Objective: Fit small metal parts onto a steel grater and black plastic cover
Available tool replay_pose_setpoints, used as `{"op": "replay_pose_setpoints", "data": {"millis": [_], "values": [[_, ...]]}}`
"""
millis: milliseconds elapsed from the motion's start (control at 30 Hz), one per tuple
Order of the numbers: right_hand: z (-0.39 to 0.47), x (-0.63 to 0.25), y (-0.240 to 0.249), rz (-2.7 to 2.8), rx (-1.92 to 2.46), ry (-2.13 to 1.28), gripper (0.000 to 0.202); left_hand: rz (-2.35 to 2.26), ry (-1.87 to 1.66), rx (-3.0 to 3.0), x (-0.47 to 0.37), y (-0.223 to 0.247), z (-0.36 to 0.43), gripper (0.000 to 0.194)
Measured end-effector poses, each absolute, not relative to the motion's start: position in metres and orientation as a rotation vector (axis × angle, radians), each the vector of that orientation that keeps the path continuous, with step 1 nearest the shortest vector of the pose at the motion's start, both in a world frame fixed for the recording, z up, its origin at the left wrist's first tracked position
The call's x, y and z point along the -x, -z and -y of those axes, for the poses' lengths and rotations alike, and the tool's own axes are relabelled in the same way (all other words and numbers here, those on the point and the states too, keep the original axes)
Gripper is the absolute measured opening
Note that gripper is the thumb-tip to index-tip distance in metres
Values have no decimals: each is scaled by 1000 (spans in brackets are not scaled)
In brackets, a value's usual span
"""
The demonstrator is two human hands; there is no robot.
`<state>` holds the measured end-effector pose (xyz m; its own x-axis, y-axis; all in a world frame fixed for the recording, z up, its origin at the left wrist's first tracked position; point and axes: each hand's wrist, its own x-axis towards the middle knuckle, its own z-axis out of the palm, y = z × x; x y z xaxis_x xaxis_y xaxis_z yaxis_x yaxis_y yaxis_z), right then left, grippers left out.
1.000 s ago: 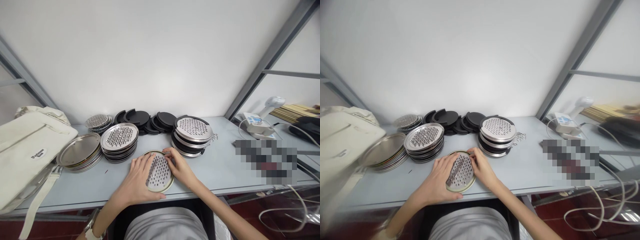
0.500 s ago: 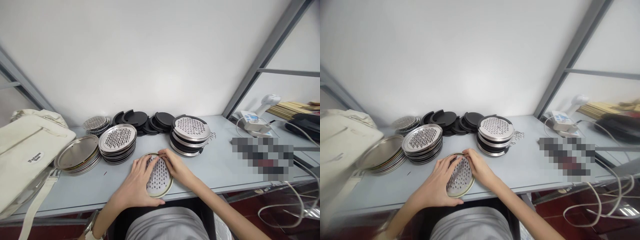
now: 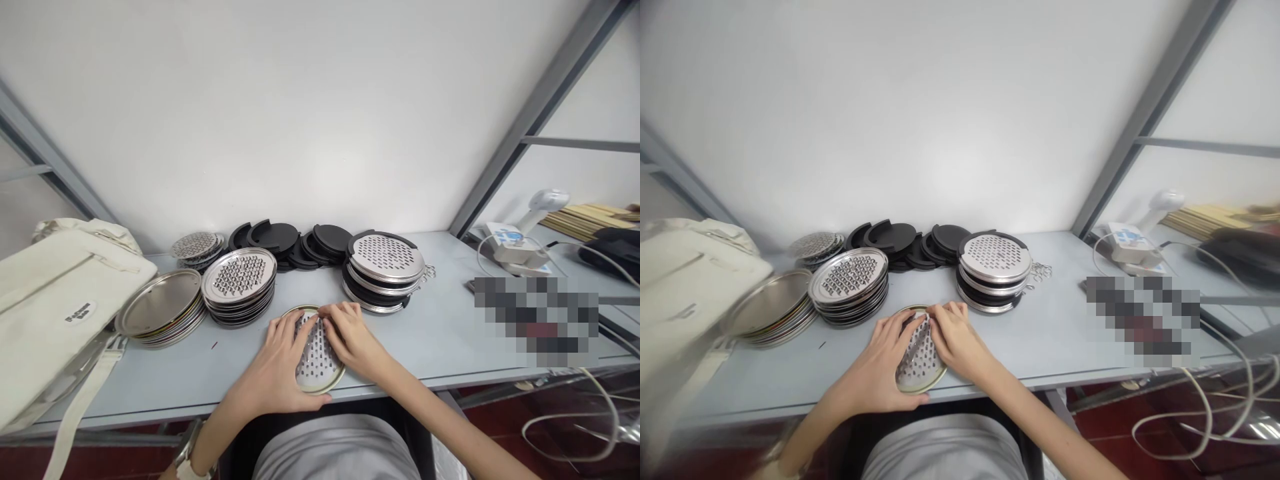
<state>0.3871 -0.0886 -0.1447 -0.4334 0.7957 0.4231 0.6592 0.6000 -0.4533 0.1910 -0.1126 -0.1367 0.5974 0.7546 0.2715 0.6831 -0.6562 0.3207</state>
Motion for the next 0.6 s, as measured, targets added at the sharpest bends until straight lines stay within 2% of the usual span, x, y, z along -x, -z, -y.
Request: {"op": "replay_pose_setpoints", "data": {"millis": [200, 600], "values": [[96, -383, 142, 2281, 1190, -204, 20, -1190, -552, -2656, -192, 137, 111, 106], [102, -382, 139, 2133, 1144, -445, 21, -1191, -597, -2642, -194, 135, 112, 99]]}}
